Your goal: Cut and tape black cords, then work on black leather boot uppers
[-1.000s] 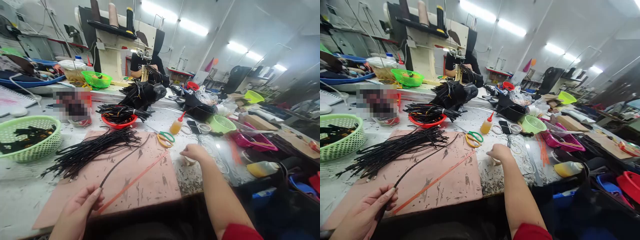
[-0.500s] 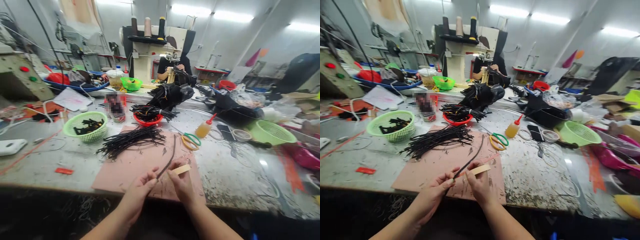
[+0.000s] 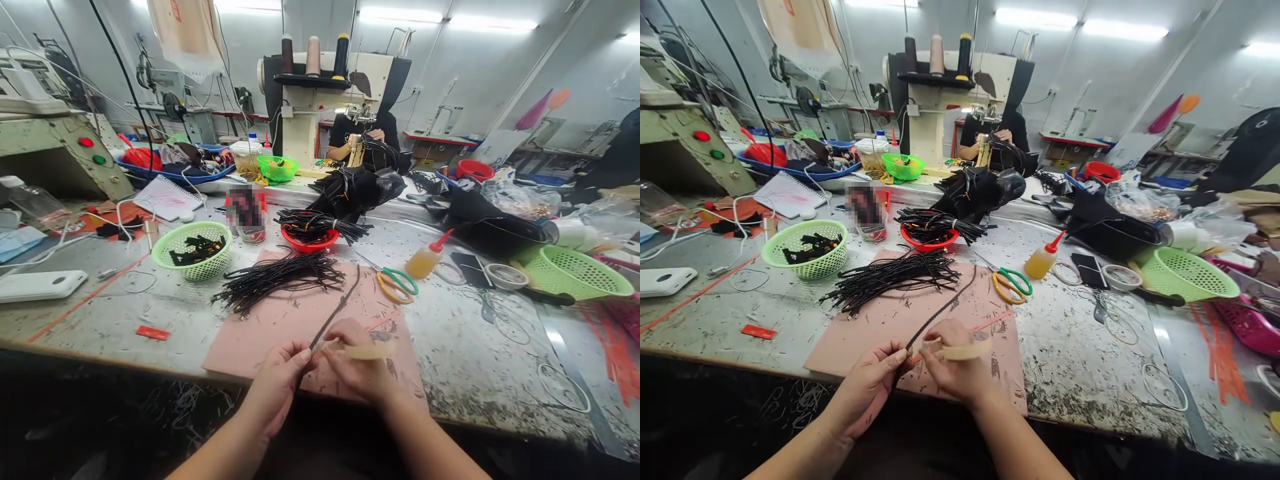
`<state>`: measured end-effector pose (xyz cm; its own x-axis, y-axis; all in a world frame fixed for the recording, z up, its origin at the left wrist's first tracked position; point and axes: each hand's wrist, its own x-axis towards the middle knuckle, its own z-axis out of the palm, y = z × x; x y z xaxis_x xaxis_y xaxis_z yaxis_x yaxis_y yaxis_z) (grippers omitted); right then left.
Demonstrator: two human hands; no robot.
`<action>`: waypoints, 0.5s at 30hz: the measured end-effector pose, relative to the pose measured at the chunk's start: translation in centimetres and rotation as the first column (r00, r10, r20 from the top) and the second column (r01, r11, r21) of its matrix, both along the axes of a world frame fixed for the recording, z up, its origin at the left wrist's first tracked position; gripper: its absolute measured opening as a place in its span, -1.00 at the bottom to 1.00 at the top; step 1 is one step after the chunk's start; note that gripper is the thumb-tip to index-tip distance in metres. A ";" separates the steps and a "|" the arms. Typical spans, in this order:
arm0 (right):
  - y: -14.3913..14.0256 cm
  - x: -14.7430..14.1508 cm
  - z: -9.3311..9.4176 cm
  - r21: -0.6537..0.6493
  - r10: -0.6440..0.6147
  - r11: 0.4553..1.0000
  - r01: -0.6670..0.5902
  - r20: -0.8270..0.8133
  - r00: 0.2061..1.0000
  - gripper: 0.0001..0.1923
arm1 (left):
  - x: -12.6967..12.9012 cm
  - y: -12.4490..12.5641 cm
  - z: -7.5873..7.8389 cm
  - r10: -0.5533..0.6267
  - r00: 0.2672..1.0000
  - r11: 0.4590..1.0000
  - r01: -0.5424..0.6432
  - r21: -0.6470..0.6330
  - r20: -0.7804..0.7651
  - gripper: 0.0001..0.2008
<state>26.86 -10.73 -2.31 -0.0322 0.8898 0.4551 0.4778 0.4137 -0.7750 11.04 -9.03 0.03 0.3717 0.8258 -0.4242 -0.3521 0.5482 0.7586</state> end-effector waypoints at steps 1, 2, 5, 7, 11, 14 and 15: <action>0.0 0.4 0.2 -0.026 -0.016 1.000 0.015 -0.036 0.999 -0.97 | -0.1 0.1 0.1 0.033 0.999 0.999 -0.033 -0.013 0.008 -0.74; -0.1 0.7 0.4 -0.058 -0.030 0.998 0.025 -0.097 0.995 -0.96 | -0.1 0.2 0.2 0.065 0.998 0.998 -0.065 -0.022 0.018 -0.74; -0.6 0.6 1.0 -0.125 -0.006 0.991 -0.038 -0.331 0.944 -0.93 | 0.1 0.2 0.6 0.120 0.992 0.992 -0.118 -0.040 0.047 -0.74; -1.0 -0.2 1.2 -0.134 0.027 0.986 -0.101 -0.467 0.884 -0.86 | 0.5 0.1 0.8 0.113 0.993 0.993 -0.111 -0.035 0.040 -0.74; -1.2 -2.3 1.3 -0.206 -0.095 0.978 -0.041 -0.608 0.788 -0.77 | 1.2 -0.5 0.7 0.076 0.996 0.997 -0.075 -0.028 0.038 -0.73; -1.1 -3.4 1.1 -0.267 -0.187 0.963 -0.035 -0.755 0.628 -0.79 | 1.4 -0.7 0.5 0.063 0.997 0.998 -0.063 -0.012 0.036 -0.73; -1.1 -3.7 1.0 -0.278 -0.198 0.959 -0.057 -0.798 0.570 -0.79 | 1.5 -0.8 0.4 0.062 0.998 0.998 -0.062 -0.004 0.032 -0.74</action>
<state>23.19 -11.85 -1.31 0.3042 0.9524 0.0216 -0.3867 0.1442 -0.9109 12.52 -9.78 0.46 0.3329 0.8466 -0.4152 -0.4093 0.5264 0.7452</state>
